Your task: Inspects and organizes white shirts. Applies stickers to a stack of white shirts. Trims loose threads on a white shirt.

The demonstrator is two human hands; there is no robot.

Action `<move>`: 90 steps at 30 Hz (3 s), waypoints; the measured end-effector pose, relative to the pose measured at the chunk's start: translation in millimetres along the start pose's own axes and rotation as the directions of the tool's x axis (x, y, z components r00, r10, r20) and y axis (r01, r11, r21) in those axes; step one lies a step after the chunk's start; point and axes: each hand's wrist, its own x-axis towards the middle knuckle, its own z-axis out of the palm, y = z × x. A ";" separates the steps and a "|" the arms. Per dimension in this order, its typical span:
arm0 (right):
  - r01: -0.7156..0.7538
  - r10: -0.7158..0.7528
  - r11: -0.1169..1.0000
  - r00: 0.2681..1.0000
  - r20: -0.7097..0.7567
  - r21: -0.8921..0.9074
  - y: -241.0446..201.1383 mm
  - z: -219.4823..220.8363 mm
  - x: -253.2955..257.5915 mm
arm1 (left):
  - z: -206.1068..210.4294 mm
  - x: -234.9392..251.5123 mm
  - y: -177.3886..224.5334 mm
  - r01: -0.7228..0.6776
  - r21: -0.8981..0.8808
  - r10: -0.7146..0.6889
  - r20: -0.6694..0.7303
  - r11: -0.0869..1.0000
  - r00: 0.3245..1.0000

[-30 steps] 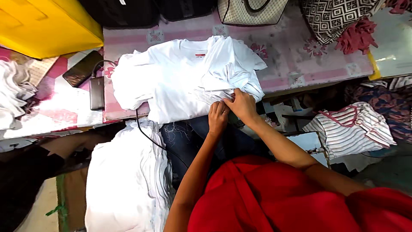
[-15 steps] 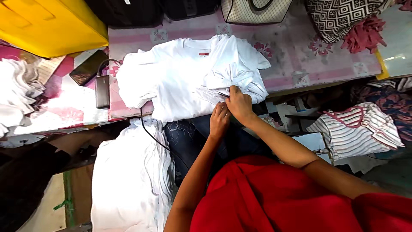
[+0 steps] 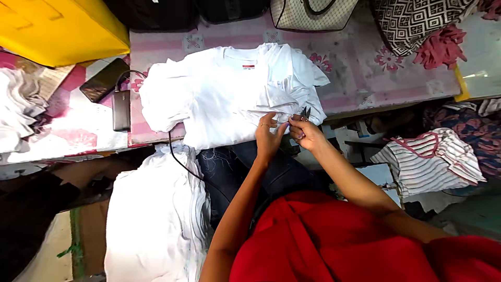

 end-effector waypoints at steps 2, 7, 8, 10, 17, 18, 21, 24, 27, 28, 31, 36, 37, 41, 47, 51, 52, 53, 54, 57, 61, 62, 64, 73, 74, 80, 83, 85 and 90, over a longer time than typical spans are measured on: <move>-0.007 0.007 1.000 1.000 0.012 0.001 1.5 -0.3 0.2 | 4.0 2.0 0.6 -0.040 0.033 0.040 0.001 0.999 0.999; 0.084 -0.085 0.989 0.996 -0.001 -0.125 3.8 -3.0 -0.8 | -4.6 7.3 1.2 -0.055 0.094 0.054 0.003 0.994 0.999; 0.123 -0.126 0.979 0.992 -0.009 -0.165 4.9 -3.8 -1.0 | -9.2 5.6 2.7 0.012 0.093 -0.013 0.004 0.996 1.000; 0.223 -0.228 0.942 0.974 0.007 -0.253 7.1 -6.2 -0.8 | -18.8 2.3 8.6 0.196 0.071 -0.198 0.019 0.978 0.980; 0.389 -0.416 0.746 0.906 0.078 -0.540 14.3 -8.4 -2.1 | -13.2 18.3 25.4 0.256 0.027 -0.256 0.183 0.966 0.949; 0.398 -0.429 0.733 0.900 0.080 -0.552 14.9 -9.1 -2.2 | -12.7 19.9 24.3 0.255 0.030 -0.256 0.194 0.966 0.947; 0.386 -0.420 0.749 0.905 0.065 -0.539 13.3 -12.9 1.7 | -23.2 20.2 14.6 0.370 -0.145 -0.330 0.239 0.918 0.913; 0.357 -0.381 0.795 0.923 0.055 -0.490 11.1 -13.4 3.0 | -48.0 3.4 1.2 0.494 -0.370 -0.383 0.335 0.787 0.861; 0.348 -0.356 0.802 0.931 0.080 -0.484 7.7 -11.1 1.9 | -81.9 -12.5 2.8 0.515 -0.034 -0.469 0.363 0.857 0.805; 0.347 -0.351 0.805 0.933 0.085 -0.481 6.9 -10.4 0.9 | -87.3 -13.0 11.2 0.457 0.171 -0.488 0.329 0.873 0.808; 0.335 -0.338 0.805 0.937 0.084 -0.489 6.2 -8.5 -1.4 | -71.9 -5.6 41.3 0.254 0.358 -0.337 0.194 0.898 0.921; 0.318 -0.332 0.791 0.941 0.070 -0.523 3.9 -7.5 -3.7 | -4.5 12.2 20.3 -0.022 0.309 -0.034 0.177 0.951 0.984; 0.314 -0.324 0.791 0.943 0.075 -0.525 1.7 -8.3 -3.7 | 1.7 12.9 9.2 -0.077 0.319 0.031 0.148 0.945 0.989; 0.266 -0.236 0.771 0.963 0.127 -0.579 -19.3 -15.8 -13.2 | -3.2 8.5 0.7 -0.085 0.311 0.053 0.109 0.947 0.993; 0.077 0.058 0.727 0.983 0.173 -0.682 -39.6 -2.9 -42.4 | -14.8 -7.7 6.8 0.045 0.232 -0.061 0.063 0.972 0.996; 0.027 0.065 0.551 0.995 0.075 -0.834 -26.8 8.1 -41.9 | -14.6 -8.6 14.5 0.070 0.193 -0.080 0.045 0.979 0.996; 0.028 0.046 0.515 0.997 0.060 -0.857 -23.9 9.4 -39.6 | -14.7 -8.4 15.0 0.059 0.197 -0.070 0.046 0.979 0.997; 0.038 0.031 0.486 0.998 0.060 -0.873 -21.8 9.9 -36.7 | -15.0 -8.4 15.6 0.052 0.201 -0.062 0.048 0.978 0.997; 0.049 0.022 0.466 0.997 0.067 -0.883 -20.9 10.5 -34.0 | -15.0 -8.4 15.3 0.044 0.205 -0.055 0.048 0.978 0.997; 0.103 -0.023 0.450 0.994 0.104 -0.887 -17.8 11.9 -27.5 | -13.6 -8.1 14.1 0.026 0.195 -0.035 0.046 0.980 0.998; 0.132 -0.093 0.454 0.991 0.100 -0.881 -12.1 8.8 -21.5 | -11.7 -9.4 13.0 0.020 0.197 -0.032 0.056 0.980 0.998; 0.133 -0.104 0.453 0.990 0.096 -0.882 -11.4 7.1 -21.3 | -12.4 -10.3 14.1 0.028 0.212 -0.043 0.064 0.977 0.997; 0.137 -0.117 0.438 0.989 0.095 -0.889 -13.3 4.6 -25.0 | -16.8 -9.9 22.6 0.095 0.271 -0.127 0.104 0.958 0.986; 0.209 -0.471 0.289 0.881 0.051 -0.934 7.3 19.6 -14.9 | -0.5 12.0 11.4 0.050 0.367 -0.104 0.130 0.929 0.986; 0.228 -0.487 0.313 0.872 0.050 -0.922 10.8 18.9 -10.6 | 0.1 10.9 8.5 0.030 0.353 -0.075 0.113 0.935 0.991; 0.190 -0.211 0.914 0.977 -0.020 -0.358 17.0 6.8 -1.8 | -11.7 3.7 11.3 0.157 0.180 -0.173 0.072 0.971 0.982; 0.085 -0.078 0.976 0.996 0.039 -0.198 11.5 -0.4 -0.5 | -15.3 9.0 19.6 0.236 0.122 -0.254 0.164 0.964 0.953; 0.088 -0.080 0.977 0.996 0.048 -0.196 10.9 0.2 -0.8 | -10.2 9.1 18.0 0.151 0.144 -0.171 0.139 0.978 0.975; 0.159 -0.143 0.942 0.987 0.074 -0.295 9.6 -1.7 -2.6 | -9.7 7.6 10.8 0.040 0.189 -0.050 0.050 0.981 0.997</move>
